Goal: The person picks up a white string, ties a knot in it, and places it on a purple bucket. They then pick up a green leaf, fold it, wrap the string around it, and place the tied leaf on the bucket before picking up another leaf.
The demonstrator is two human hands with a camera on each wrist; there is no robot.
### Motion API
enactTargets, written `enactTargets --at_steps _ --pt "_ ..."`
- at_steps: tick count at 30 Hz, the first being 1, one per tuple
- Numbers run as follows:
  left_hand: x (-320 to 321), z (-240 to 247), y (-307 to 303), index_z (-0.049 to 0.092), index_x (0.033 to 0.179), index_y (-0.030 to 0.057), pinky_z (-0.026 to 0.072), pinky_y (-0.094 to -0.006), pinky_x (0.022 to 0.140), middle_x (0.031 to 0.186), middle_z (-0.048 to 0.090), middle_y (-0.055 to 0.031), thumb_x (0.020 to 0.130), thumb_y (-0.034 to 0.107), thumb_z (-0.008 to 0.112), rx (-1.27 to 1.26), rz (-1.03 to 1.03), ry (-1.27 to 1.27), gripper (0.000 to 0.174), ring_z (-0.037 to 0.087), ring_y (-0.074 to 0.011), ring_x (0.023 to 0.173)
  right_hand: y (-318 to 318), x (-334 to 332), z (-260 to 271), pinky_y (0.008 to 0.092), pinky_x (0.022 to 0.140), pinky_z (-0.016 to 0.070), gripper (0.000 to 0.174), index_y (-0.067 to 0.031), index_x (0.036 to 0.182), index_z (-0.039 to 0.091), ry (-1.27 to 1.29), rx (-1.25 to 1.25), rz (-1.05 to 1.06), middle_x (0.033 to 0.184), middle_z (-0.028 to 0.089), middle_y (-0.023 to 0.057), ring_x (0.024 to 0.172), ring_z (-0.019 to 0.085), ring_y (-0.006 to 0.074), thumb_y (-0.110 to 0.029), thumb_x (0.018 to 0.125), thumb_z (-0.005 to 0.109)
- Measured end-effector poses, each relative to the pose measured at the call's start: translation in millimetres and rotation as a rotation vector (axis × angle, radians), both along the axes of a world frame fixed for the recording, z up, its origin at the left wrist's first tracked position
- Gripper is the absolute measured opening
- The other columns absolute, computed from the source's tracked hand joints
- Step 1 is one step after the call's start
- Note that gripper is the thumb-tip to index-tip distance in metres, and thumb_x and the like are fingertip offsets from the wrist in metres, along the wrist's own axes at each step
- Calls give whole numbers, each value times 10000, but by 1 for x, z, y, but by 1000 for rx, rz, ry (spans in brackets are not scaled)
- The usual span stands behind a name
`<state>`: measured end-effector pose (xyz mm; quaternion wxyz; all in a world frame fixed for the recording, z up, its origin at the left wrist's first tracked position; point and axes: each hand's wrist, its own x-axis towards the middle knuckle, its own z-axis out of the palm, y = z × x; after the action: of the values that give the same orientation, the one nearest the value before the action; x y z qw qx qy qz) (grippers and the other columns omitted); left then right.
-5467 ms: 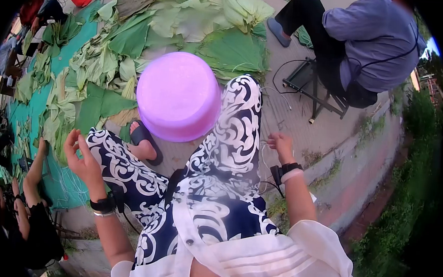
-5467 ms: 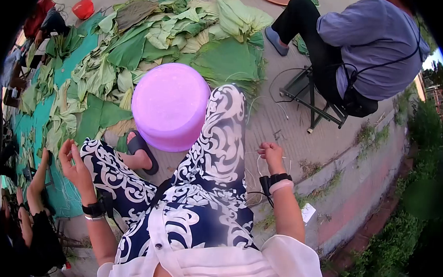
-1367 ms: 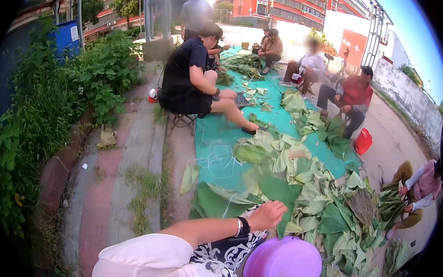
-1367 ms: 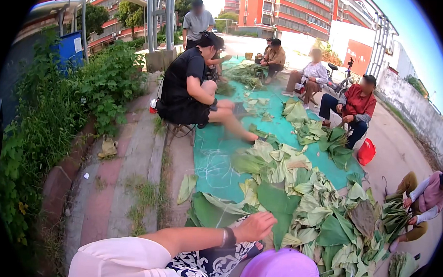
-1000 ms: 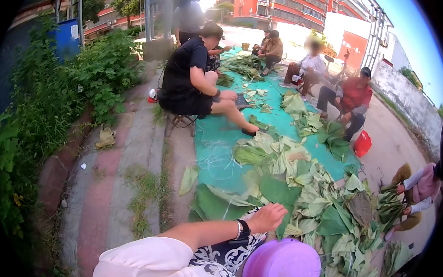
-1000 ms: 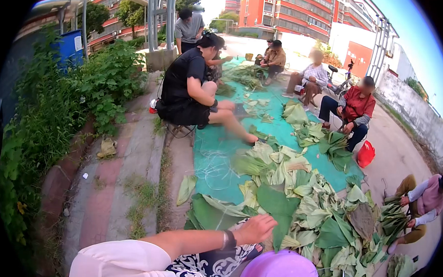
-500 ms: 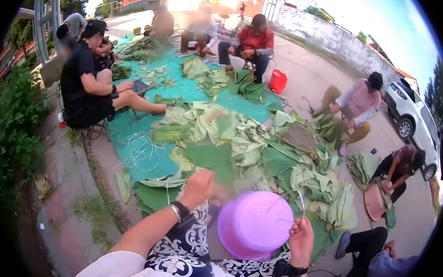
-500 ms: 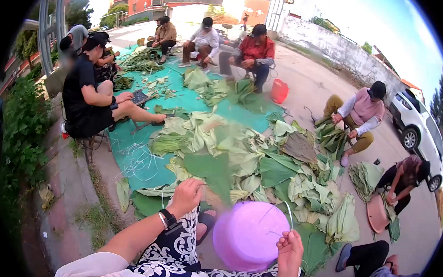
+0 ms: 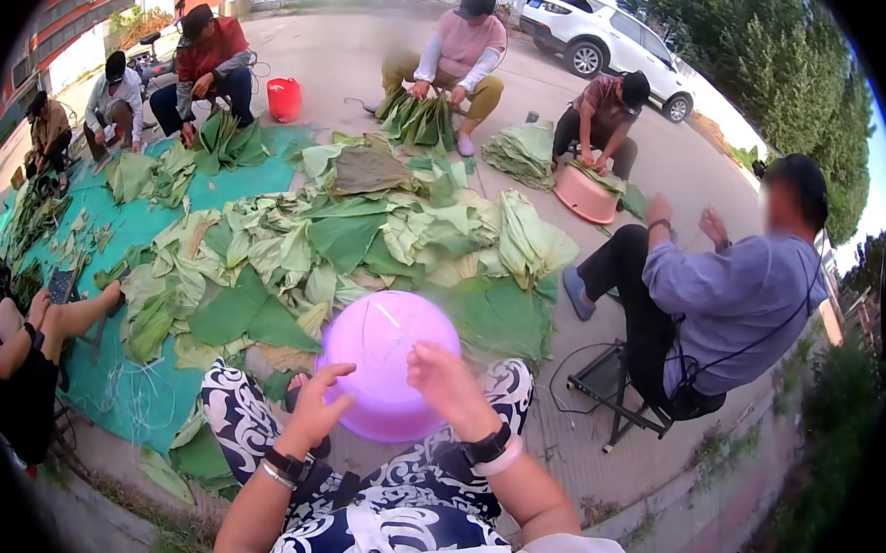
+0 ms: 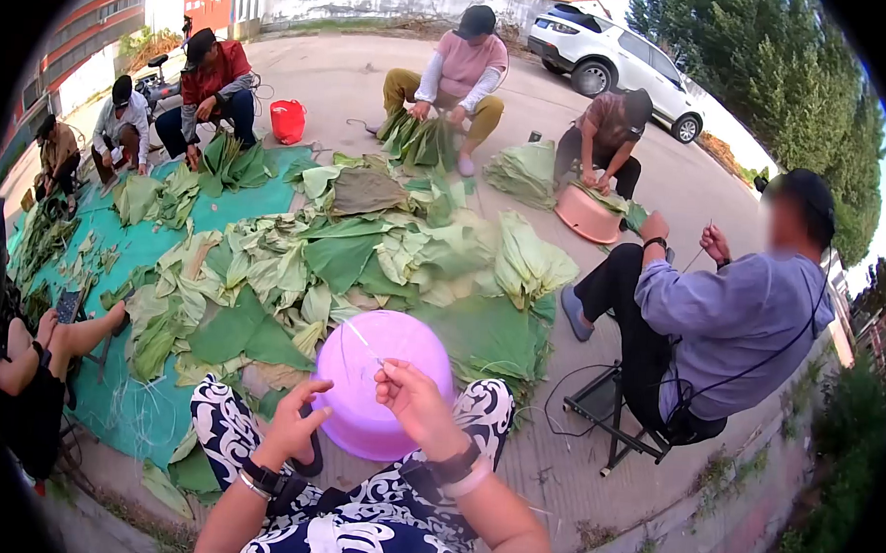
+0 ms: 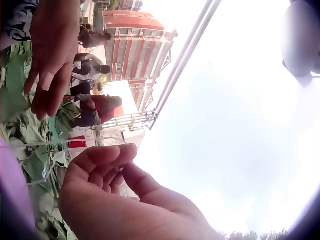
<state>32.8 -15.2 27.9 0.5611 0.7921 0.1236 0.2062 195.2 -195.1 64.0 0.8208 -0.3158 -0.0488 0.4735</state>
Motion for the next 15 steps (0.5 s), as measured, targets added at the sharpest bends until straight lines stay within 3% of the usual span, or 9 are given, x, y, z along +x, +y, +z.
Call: enactTargets --at_steps 4,7,13,15 --pt "20 -16 -41 611 1184 25 453 -302 911 1099 668 -69 861 130 644 -161 -212 -24 342 612 -159 1028 -4 -10 -2 269 731 486 136 -32 1059 557 16 -22 -17 888 600 45 760 570 127 -116 952 555" --pt "19 -37 -46 632 1113 2 480 -260 824 985 671 -62 920 141 607 -378 -304 192 239 629 -125 917 -15 -7 6 269 728 483 137 -32 1055 560 3 -13 -63 892 598 44 760 567 125 -118 947 563" --pt "10 -44 -37 654 1018 4 473 -234 720 814 634 -33 935 163 585 -507 -173 225 192 589 -83 763 -37 10 20 259 686 462 90 -73 979 590 29 -16 -212 870 614 36 759 556 139 -94 902 631" --pt "12 -39 -35 642 1071 2 476 -237 750 892 642 -48 920 135 590 -519 -133 160 209 603 -103 828 -38 9 21 266 720 475 127 -49 1012 583 -21 -23 -192 850 607 20 739 559 120 -139 927 606"
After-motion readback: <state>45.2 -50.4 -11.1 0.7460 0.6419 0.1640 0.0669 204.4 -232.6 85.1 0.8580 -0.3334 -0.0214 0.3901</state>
